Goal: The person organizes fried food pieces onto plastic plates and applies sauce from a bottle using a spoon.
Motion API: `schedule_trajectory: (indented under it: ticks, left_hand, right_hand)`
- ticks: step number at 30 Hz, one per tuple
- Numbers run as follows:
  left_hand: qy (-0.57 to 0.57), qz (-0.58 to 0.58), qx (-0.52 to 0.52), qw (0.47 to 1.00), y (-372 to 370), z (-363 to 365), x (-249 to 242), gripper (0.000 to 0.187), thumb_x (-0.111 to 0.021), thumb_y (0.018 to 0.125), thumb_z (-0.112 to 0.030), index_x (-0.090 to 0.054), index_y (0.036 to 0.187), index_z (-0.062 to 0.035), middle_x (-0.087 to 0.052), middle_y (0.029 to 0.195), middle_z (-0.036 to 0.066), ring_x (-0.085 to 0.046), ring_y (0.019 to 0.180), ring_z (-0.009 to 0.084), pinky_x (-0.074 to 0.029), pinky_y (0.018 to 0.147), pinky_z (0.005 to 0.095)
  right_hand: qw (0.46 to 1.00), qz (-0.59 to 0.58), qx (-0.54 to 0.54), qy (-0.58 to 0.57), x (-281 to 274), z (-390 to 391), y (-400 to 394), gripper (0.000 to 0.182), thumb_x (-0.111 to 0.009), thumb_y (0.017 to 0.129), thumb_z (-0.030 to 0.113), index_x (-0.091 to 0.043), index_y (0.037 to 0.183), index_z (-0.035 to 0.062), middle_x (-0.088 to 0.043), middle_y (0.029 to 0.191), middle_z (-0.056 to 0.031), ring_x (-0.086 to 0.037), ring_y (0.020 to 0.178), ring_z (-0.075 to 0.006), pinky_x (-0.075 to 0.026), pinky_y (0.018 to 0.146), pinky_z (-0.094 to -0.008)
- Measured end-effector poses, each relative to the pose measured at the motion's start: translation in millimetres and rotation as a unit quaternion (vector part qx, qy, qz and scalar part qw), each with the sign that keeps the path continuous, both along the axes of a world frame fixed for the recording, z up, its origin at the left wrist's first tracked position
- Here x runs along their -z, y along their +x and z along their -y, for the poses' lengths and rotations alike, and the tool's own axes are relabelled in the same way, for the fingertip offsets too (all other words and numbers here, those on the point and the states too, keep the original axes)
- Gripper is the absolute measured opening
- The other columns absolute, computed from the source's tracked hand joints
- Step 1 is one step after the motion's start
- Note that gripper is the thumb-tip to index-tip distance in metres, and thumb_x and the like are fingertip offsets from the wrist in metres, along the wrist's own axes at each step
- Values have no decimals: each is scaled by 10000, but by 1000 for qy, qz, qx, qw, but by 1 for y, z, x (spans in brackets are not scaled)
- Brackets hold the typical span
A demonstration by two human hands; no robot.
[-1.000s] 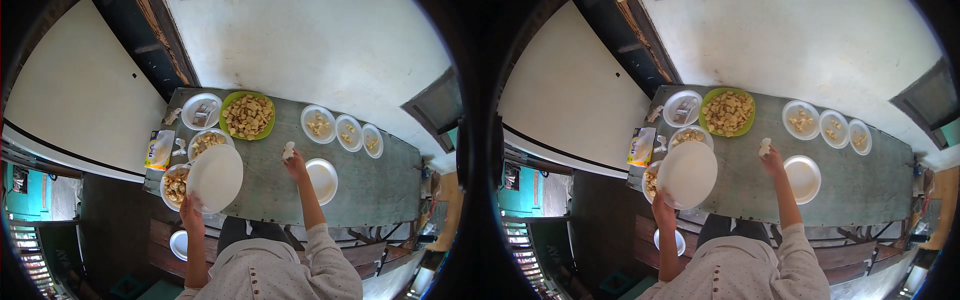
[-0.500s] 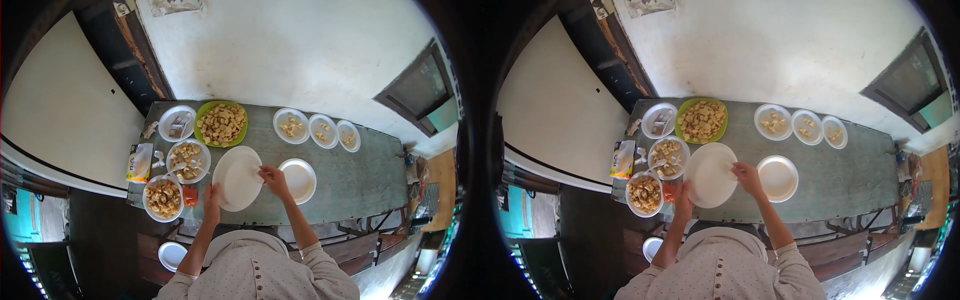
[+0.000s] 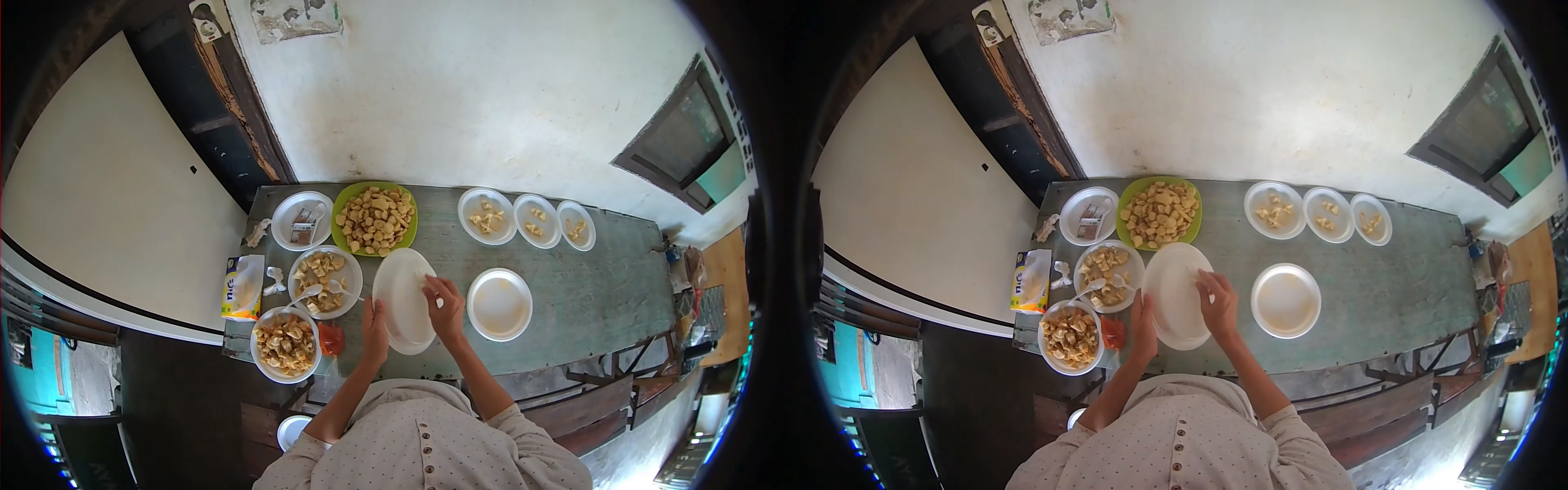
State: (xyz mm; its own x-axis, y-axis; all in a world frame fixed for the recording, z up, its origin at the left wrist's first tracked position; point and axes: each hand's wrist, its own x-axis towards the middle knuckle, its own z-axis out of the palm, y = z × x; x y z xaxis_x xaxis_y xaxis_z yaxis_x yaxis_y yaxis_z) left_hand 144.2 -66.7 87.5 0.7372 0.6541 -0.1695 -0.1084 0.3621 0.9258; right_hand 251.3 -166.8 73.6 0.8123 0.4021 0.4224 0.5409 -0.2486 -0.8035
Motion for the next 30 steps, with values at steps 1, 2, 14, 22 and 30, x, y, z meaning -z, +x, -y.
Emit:
schedule_trajectory:
  ticks: [1,2,14,22,30]
  left_hand:
    - [50,-13,12,999,1,-1,-4,368,-350,944,-289,-414,1196,-28,-514,1038,74,-467,913,115,-377,791,253]
    - [50,-11,10,999,3,-1,-8,368,-350,944,-289,-414,1196,-28,-514,1038,74,-467,913,115,-377,791,253]
    - [356,28,70,932,7,-31,-29,325,-342,932,-236,-497,1050,24,-550,804,135,-539,692,219,-410,617,304]
    - [166,79,10,983,2,-32,-19,439,-304,945,-350,-502,1025,34,-553,852,83,-521,749,135,-410,637,266]
    - [44,2,67,997,-2,-25,-27,473,-274,940,-424,-510,912,-15,-513,784,16,-477,692,66,-393,578,215]
  right_hand:
    - [1000,-9,16,5,-7,-8,7,246,-606,753,7,-622,997,32,-604,878,-124,-581,656,-178,-474,567,-255]
    - [999,-19,31,10,-15,-15,14,240,-601,747,-15,-628,982,28,-607,876,-125,-584,664,-178,-474,575,-257]
    - [980,-160,-51,106,-47,-49,14,231,-519,775,-64,-620,970,6,-596,920,-127,-591,729,-190,-468,648,-259]
    - [991,-80,-95,48,-61,-33,-50,301,-504,729,-133,-614,973,4,-587,886,-94,-568,718,-143,-458,649,-240]
    - [995,-38,-18,85,-64,-43,-35,310,-484,709,-159,-625,928,8,-580,839,-112,-576,701,-192,-466,632,-270]
